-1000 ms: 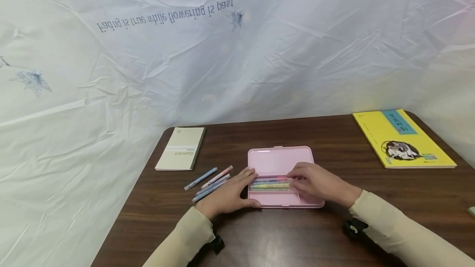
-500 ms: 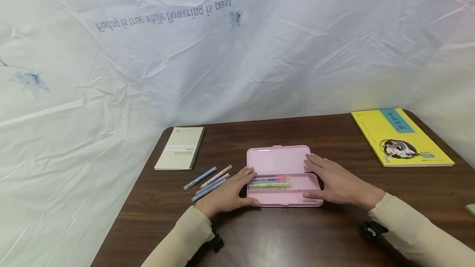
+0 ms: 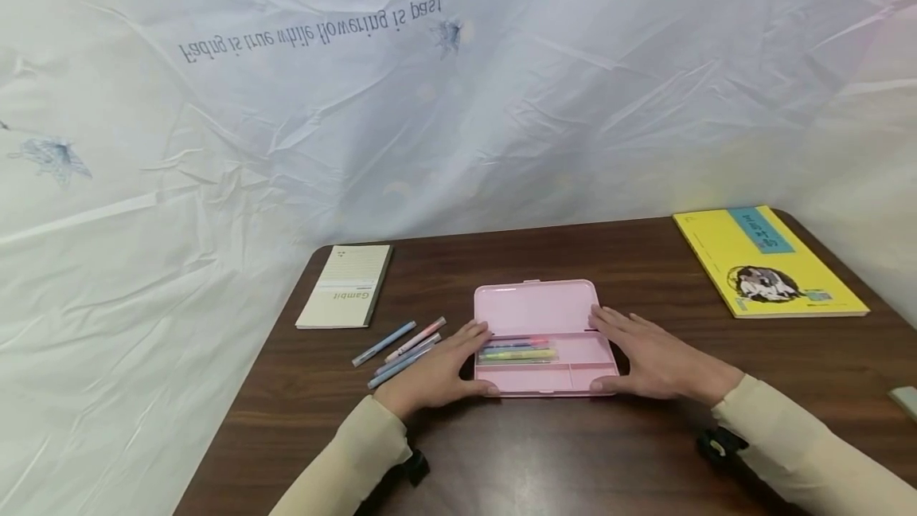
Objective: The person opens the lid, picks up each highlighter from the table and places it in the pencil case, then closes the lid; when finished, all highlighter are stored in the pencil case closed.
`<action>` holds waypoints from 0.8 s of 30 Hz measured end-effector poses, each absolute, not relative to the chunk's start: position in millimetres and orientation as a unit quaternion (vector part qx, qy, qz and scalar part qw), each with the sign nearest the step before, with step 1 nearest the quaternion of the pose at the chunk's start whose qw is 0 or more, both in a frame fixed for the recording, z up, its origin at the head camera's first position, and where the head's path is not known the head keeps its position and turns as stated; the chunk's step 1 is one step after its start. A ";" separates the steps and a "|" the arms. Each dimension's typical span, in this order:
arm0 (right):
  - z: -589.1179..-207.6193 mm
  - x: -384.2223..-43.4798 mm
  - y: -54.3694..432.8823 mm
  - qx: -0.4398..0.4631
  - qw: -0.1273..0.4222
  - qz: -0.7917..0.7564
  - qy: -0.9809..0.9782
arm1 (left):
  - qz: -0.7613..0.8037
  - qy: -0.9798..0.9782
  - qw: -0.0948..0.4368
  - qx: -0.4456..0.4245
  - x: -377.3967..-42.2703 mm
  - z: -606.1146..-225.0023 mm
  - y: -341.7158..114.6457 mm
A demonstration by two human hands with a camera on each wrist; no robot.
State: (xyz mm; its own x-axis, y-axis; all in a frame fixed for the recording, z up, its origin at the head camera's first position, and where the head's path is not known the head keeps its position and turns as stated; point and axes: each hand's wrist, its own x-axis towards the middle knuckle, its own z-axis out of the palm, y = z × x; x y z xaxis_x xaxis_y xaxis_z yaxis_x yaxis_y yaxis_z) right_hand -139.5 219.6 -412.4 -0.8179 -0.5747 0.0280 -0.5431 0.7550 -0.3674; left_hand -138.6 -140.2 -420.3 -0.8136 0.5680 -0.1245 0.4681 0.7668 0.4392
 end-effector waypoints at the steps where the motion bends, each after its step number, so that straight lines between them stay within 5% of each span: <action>1: -412.9 -139.8 219.8 -0.299 0.045 -0.183 0.935 | 0.199 0.931 0.126 0.279 -138.5 -420.2 -140.3; 24: -416.4 -142.8 222.9 -0.285 0.089 -0.209 0.931 | 0.179 0.935 0.119 0.283 -137.4 -419.7 -138.8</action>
State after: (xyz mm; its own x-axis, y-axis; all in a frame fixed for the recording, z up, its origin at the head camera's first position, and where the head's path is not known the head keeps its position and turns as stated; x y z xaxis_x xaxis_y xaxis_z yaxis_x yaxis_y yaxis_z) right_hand -142.8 222.9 -416.4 -0.8217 -0.5679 -0.0476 -0.4931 0.7504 -0.4401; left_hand -137.4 -138.8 -419.7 -0.8120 0.5710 -0.1207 0.4857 0.7759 0.4025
